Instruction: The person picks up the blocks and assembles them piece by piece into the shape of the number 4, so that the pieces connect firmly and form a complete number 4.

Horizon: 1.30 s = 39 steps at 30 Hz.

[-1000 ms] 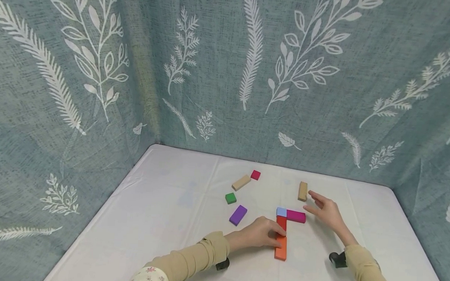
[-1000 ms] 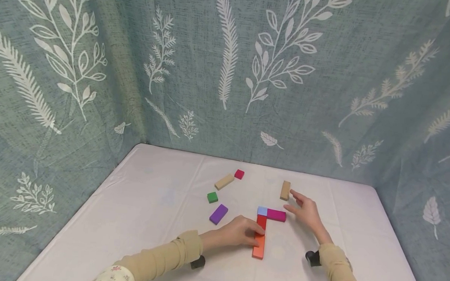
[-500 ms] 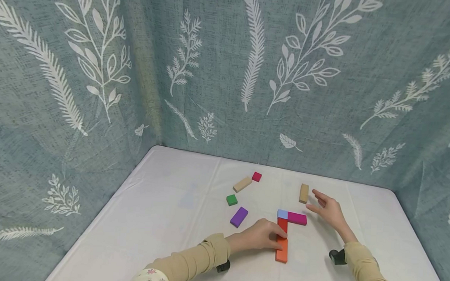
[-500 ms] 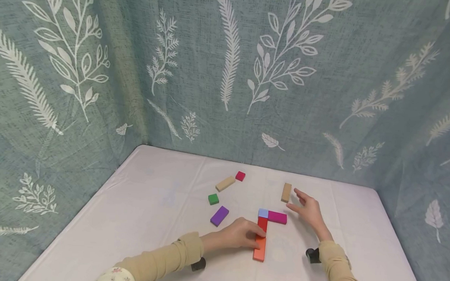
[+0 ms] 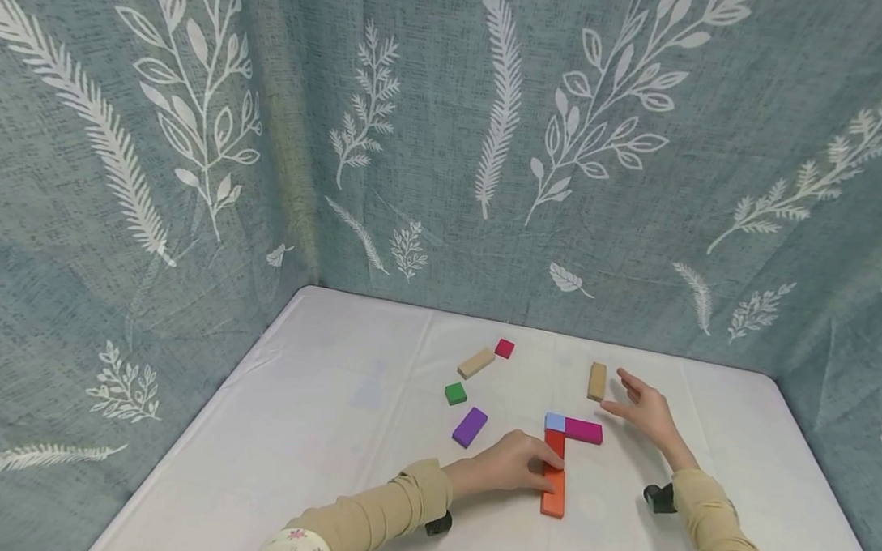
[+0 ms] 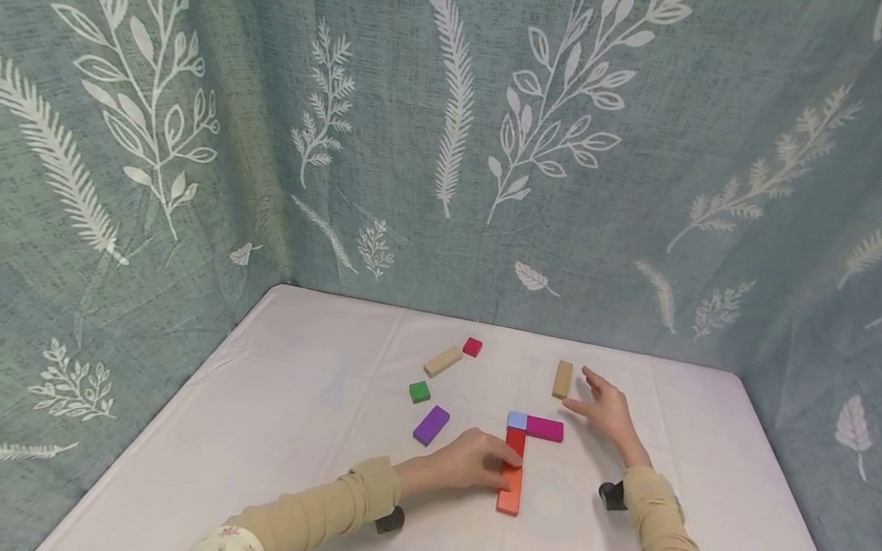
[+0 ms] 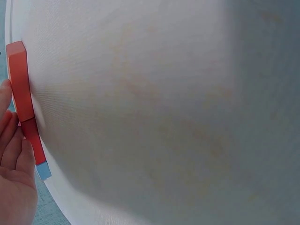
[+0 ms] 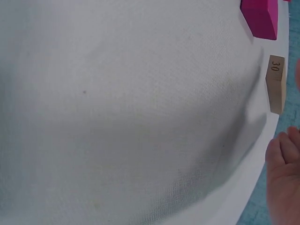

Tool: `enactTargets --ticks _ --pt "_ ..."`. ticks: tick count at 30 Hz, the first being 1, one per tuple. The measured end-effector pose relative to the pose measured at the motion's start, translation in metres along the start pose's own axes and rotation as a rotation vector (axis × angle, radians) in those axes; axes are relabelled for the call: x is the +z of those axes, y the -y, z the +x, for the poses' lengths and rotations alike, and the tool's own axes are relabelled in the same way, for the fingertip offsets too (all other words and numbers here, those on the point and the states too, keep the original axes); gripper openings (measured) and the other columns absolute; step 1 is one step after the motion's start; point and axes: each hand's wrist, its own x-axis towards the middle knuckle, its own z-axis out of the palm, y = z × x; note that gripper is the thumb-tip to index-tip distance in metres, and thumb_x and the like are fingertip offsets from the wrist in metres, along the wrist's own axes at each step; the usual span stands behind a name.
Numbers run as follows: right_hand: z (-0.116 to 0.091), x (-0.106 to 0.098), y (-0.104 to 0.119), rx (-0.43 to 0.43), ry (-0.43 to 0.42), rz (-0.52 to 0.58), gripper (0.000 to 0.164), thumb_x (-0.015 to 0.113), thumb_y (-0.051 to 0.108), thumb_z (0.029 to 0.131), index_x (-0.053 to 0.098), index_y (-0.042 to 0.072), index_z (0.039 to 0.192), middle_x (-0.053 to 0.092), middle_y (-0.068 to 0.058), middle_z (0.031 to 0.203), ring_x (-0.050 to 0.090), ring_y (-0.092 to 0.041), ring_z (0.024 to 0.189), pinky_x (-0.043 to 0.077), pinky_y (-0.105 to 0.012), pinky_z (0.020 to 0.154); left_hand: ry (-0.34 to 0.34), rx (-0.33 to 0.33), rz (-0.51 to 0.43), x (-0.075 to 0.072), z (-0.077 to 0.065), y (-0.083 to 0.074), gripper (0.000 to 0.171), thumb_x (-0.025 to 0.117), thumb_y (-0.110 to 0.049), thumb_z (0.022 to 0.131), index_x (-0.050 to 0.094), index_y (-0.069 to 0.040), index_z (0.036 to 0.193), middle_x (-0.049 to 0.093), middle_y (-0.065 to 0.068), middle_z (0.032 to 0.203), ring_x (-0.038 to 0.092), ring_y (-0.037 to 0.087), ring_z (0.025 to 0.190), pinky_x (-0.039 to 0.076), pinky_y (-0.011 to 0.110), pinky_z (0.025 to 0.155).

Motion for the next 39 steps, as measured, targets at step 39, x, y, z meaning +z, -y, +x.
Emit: enactTargets --ticks 39 --pt "0.026 0.002 0.000 -0.038 0.141 -0.135 0.086 0.074 0.014 0.081 0.021 -0.015 0.143 0.023 -0.037 0.147 0.025 -0.050 0.135 0.030 -0.055 0.109 0.001 0.017 0.003 0.001 0.001 0.003 0.034 0.072 -0.023 0.084 0.069 -0.013 0.116 0.070 -0.008 0.112 0.060 -0.004 0.101 0.043 0.007 0.089"
